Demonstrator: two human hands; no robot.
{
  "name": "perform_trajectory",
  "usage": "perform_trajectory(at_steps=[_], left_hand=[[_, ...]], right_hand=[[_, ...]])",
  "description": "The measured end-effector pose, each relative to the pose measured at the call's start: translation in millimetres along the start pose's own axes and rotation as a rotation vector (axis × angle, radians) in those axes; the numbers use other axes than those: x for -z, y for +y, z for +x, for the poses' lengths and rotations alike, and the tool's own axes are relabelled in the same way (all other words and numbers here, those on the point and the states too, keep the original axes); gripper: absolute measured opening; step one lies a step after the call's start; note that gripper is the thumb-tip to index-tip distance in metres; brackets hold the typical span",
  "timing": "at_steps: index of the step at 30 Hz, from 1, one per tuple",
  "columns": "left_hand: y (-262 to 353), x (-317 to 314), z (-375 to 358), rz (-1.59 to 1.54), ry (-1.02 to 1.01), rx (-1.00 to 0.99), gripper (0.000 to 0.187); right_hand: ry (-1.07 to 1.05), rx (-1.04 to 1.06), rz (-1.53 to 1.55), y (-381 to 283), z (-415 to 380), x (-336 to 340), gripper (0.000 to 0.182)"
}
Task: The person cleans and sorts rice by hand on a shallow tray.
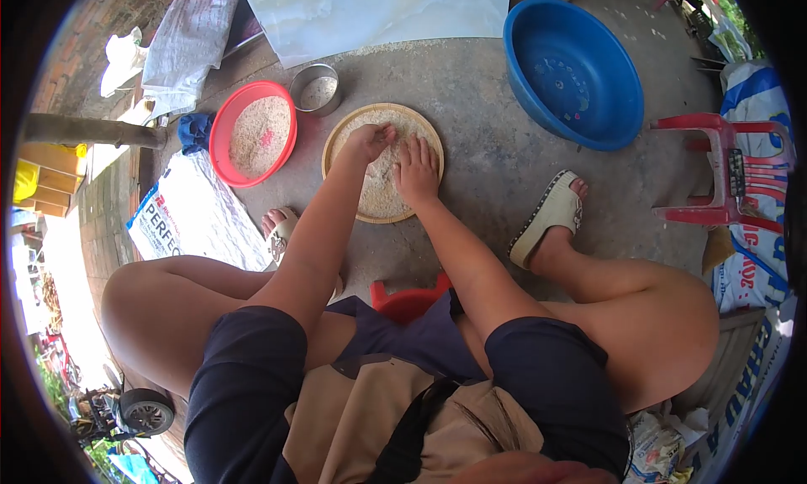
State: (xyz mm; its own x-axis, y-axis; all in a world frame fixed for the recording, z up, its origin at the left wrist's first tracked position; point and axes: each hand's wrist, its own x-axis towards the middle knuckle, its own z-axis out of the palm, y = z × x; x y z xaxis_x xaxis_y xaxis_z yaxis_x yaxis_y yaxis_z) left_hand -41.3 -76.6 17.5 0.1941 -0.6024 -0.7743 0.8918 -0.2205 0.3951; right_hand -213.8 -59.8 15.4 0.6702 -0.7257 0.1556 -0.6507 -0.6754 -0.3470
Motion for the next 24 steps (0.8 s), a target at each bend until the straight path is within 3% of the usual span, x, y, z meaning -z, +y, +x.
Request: perform_trajectory(at_steps=[4,7,10,12,13,14,16,17,18,20,21,22,24], left_hand=[[32,1,14,-0.149,0.127,-0.150,0.018],[80,-11,1,-0.241,0.111,-0.326,0.019],[133,1,19,-0.137,0.086,-0.542,0.030],[142,-25,-27,0.421,0.427,-0.523,0.044],[152,-14,-20,0.283,0.181,-0.299,0.061],[151,-7,-8,0.283,0.171,-0.297,0.061],[135,-9,-25,0.523,0.426,-0.452,0.058],[125,-11,-29,0.601,0.516,-0.590,0.047],[120,-3,-21,0.604,0.511,-0.590,0.047],[108,21,1,0.559,0.437,-0.773,0.047],[98,25,9,0.679,0.587,-0.909,0.036],[86,16,-2,0.679,0.585,-0.912,0.036],[55,-5,-36,0.449,0.260,-0.700,0.034]], right_hand=[[-0.006,0.004,-0.010,1,0,3,0.051],[-0.019,-0.004,-0.008,1,0,2,0.051],[-0.061,-0.034,-0.047,2,1,2,0.053],[-0.067,-0.020,-0.025,3,1,2,0.053],[-0.065,-0.016,-0.027,3,1,1,0.055],[-0.061,-0.020,-0.035,4,1,0,0.055],[-0.091,-0.028,0.009,2,1,3,0.056],[-0.089,-0.020,-0.010,2,1,5,0.058],[-0.085,-0.024,-0.011,2,0,7,0.058],[-0.077,0.016,0.016,0,-2,11,0.060],[-0.074,0.014,0.017,0,-3,13,0.060],[-0.078,0.106,0.027,1,-5,15,0.055],[-0.081,0.204,0.032,1,-6,18,0.050]])
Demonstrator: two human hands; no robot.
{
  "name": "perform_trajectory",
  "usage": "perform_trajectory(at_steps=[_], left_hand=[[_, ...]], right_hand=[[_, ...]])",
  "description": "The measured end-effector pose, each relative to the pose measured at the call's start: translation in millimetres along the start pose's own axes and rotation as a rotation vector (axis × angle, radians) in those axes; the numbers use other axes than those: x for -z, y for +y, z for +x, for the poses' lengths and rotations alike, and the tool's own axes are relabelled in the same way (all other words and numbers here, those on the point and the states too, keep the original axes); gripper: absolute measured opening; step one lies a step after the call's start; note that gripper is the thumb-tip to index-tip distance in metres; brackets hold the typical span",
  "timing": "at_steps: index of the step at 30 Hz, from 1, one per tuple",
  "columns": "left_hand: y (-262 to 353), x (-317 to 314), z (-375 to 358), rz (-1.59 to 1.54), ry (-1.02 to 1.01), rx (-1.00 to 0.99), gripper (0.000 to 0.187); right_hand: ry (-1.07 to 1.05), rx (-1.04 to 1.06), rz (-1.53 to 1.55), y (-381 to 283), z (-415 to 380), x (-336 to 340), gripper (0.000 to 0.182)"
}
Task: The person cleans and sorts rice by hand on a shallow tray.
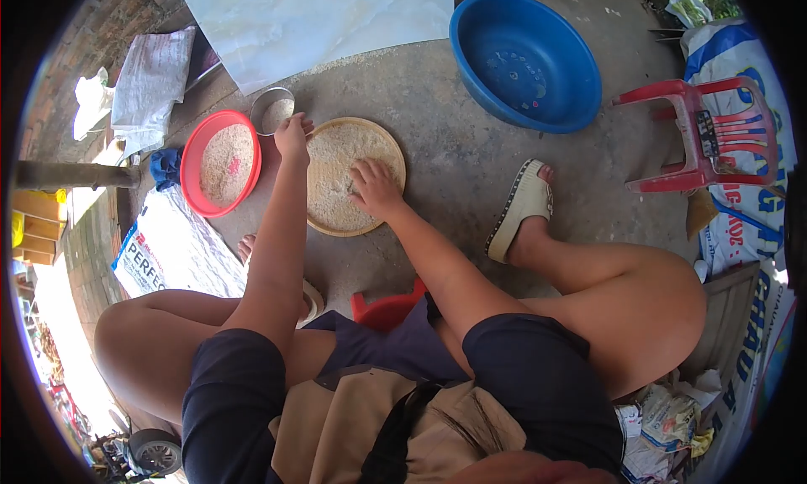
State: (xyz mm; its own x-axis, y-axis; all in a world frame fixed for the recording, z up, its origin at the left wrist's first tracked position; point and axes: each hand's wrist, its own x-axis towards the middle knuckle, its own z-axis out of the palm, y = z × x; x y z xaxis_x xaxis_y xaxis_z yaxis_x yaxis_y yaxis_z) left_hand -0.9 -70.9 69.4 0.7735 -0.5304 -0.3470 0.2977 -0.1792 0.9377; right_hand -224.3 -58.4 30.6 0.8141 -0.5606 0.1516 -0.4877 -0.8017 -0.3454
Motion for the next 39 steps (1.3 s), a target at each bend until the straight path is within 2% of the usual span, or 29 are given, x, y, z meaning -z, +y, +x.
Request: perform_trajectory(at_steps=[2,3,5,6,8,9,11,14,16,18,20,21,23,27,29,33,35,36,37,38,39], left_hand=[[-21,0,-6,-0.191,-0.239,0.263,0.034],[-24,-1,-13,-0.194,-0.238,0.259,0.034],[-31,1,-26,-0.167,-0.455,0.553,0.036],[-36,4,-29,-0.169,-0.455,0.549,0.036],[-45,10,-35,-0.089,-0.488,0.552,0.034],[-48,12,-38,-0.150,-0.498,0.582,0.035],[-55,13,-44,-0.157,-0.474,0.578,0.036],[-65,11,-49,-0.242,-0.434,0.596,0.034],[-89,16,-33,-0.382,-0.703,0.591,0.033],[-91,20,-25,-0.448,-0.677,0.619,0.029],[-85,24,-23,-0.575,-0.526,0.574,0.029],[-74,26,-27,-0.529,-0.362,0.550,0.030],[-71,39,-24,-0.558,-0.315,0.515,0.031],[-68,59,-27,-0.610,-0.220,0.461,0.034],[-63,60,-30,-0.625,-0.189,0.453,0.034],[-63,49,-35,-0.492,-0.280,0.454,0.035],[-65,44,-34,-0.476,-0.329,0.460,0.035],[-67,41,-33,-0.462,-0.435,0.478,0.033],[-70,37,-32,-0.447,-0.539,0.494,0.032],[-71,32,-31,-0.449,-0.538,0.492,0.032],[-76,27,-28,-0.417,-0.551,0.542,0.030]], right_hand=[[-0.033,0.085,0.230,-2,-1,-4,0.030],[-0.031,0.090,0.227,-2,0,-8,0.030],[-0.027,0.078,0.224,0,4,-16,0.015],[-0.025,0.081,0.222,-2,7,-16,0.015],[-0.019,-0.095,0.285,-5,13,-15,0.010],[-0.015,-0.094,0.285,-8,17,-14,0.010],[0.240,-0.288,0.506,-16,27,-11,0.010],[0.330,-0.198,0.680,-30,42,1,0.011],[0.298,-0.193,0.626,-40,47,7,0.013],[0.270,-0.184,0.576,-43,47,11,0.016],[0.318,-0.169,0.413,-41,39,18,0.020],[0.317,-0.164,0.415,-37,31,19,0.020],[0.301,-0.105,0.169,-22,10,17,0.018],[0.171,-0.006,0.165,8,-5,-5,0.017],[0.000,-0.152,0.311,16,7,-16,0.013],[0.145,-0.319,0.488,-16,32,0,0.010],[0.228,-0.191,0.624,-34,42,6,0.008],[0.230,-0.190,0.622,-42,47,3,0.008],[0.309,-0.111,0.599,-49,51,2,0.008],[0.387,-0.032,0.577,-53,53,2,0.008],[0.373,0.013,0.461,-50,51,3,0.015]])
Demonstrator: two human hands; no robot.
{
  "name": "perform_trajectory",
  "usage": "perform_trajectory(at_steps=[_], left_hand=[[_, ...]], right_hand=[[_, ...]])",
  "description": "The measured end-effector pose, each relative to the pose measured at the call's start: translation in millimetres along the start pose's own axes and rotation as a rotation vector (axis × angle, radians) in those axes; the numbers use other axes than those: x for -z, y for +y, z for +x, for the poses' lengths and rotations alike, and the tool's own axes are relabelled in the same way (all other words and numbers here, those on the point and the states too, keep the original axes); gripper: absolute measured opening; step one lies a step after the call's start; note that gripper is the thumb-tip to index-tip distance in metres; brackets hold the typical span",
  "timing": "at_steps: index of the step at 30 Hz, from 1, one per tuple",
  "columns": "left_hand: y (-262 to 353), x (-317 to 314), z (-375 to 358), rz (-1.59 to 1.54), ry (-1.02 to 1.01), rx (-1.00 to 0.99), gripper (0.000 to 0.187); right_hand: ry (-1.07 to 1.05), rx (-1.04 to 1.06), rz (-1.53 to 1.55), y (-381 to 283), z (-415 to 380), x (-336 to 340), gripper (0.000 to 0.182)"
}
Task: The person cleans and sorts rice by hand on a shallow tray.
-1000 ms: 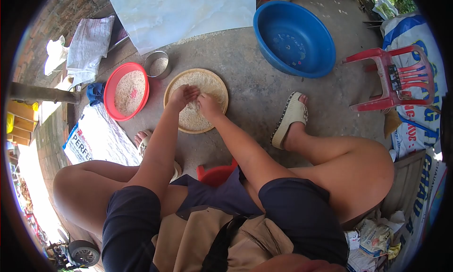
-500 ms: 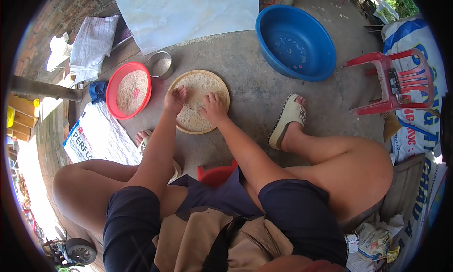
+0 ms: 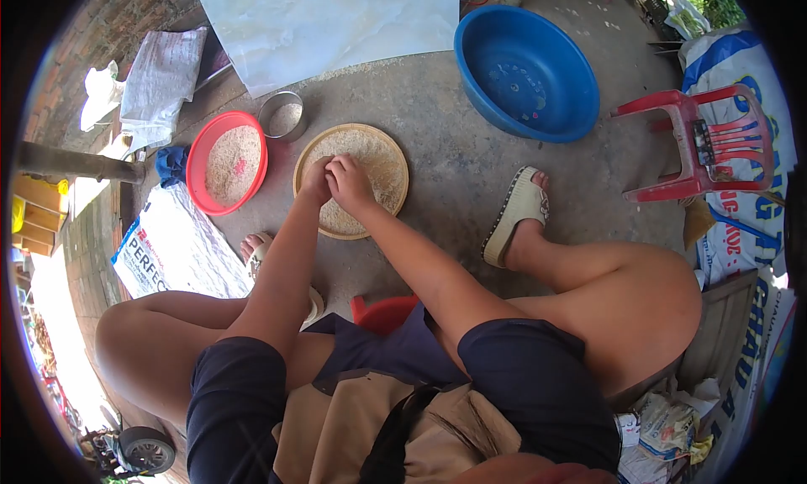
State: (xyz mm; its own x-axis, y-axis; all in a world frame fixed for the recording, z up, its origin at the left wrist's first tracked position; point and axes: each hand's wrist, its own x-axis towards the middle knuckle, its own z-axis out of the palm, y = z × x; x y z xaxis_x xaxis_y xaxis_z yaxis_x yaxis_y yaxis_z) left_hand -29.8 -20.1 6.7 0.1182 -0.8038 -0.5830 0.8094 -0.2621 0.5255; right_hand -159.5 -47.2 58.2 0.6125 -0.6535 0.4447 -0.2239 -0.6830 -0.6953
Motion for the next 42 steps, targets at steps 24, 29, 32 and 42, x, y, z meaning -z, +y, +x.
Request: perform_trajectory(at_steps=[24,29,32,42], left_hand=[[6,-18,9,-0.176,0.085,-0.102,0.035],[19,-2,0,-0.214,0.329,-0.193,0.035],[20,5,-6,-0.233,0.332,-0.199,0.036],[6,-9,2,-0.126,0.026,0.002,0.035]], right_hand=[[0.095,-0.168,-0.123,-2,-1,17,0.015],[-0.191,-0.033,-0.340,40,-34,20,0.017],[-0.320,-0.172,-0.309,51,-31,5,0.014],[-0.046,0.066,-0.072,5,14,-2,0.017]])
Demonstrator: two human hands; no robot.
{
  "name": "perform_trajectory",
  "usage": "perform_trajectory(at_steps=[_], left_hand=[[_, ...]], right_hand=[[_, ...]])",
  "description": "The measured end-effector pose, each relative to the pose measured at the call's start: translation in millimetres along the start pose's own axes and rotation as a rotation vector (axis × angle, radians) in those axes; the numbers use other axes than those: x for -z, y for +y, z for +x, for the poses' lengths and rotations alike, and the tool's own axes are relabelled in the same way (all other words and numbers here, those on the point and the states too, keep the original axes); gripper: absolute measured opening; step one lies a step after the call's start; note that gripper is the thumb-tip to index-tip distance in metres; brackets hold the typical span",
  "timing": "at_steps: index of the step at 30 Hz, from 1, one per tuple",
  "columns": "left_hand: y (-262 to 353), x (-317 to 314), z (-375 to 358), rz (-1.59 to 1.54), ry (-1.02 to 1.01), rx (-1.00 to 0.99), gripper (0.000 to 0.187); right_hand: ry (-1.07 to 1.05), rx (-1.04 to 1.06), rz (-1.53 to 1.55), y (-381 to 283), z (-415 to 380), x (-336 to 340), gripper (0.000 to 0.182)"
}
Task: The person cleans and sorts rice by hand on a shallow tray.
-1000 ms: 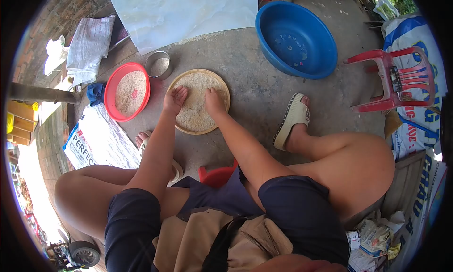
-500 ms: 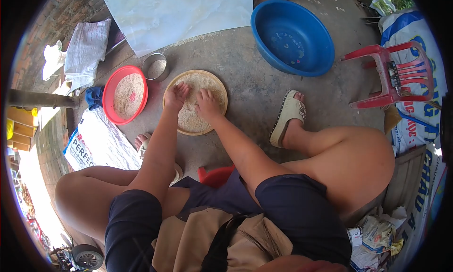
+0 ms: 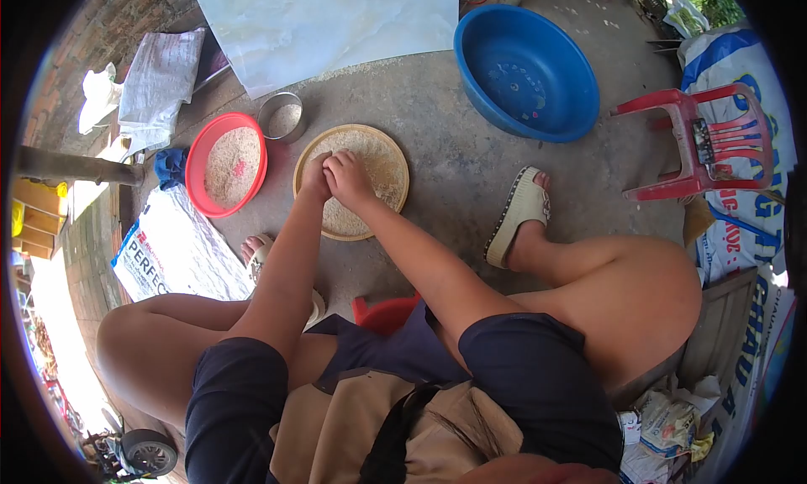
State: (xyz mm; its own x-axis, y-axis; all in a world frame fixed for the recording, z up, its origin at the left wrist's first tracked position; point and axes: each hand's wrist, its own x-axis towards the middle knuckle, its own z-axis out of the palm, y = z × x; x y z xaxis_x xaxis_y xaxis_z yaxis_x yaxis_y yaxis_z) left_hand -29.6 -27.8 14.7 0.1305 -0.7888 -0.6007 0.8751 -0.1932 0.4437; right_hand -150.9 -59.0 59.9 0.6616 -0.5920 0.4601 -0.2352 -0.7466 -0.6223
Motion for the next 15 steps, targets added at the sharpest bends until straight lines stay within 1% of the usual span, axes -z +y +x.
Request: perform_trajectory(at_steps=[1,3,4,6,7,9,10,12,13,15], left_hand=[[1,-3,2,-0.001,0.000,-0.001,0.035],[2,-12,2,-0.042,-0.052,-0.029,0.033],[4,-13,1,-0.039,-0.051,-0.028,0.033],[10,-13,-1,0.049,0.108,-0.065,0.032],[12,-10,-1,0.054,0.106,-0.065,0.032],[15,-1,-3,-0.012,0.196,-0.130,0.032],[16,3,-5,-0.012,0.196,-0.130,0.032],[16,7,-9,-0.081,0.299,-0.146,0.033],[15,8,-10,-0.085,0.300,-0.144,0.033],[13,10,-12,-0.071,0.308,-0.162,0.034]], right_hand=[[-0.001,0.001,0.000,-2,0,3,0.017],[0.052,-0.134,-0.004,-4,-7,13,0.020],[0.055,-0.136,-0.002,-2,-14,18,0.020],[0.033,-0.049,-0.170,3,-30,31,0.024],[0.037,-0.050,-0.170,12,-40,31,0.024],[-0.156,-0.076,-0.174,30,-58,26,0.020],[-0.156,-0.075,-0.174,35,-59,22,0.020],[-0.315,-0.138,-0.209,44,-55,19,0.015],[-0.320,-0.139,-0.210,45,-52,19,0.015],[-0.315,-0.341,-0.154,43,-44,17,0.010]])
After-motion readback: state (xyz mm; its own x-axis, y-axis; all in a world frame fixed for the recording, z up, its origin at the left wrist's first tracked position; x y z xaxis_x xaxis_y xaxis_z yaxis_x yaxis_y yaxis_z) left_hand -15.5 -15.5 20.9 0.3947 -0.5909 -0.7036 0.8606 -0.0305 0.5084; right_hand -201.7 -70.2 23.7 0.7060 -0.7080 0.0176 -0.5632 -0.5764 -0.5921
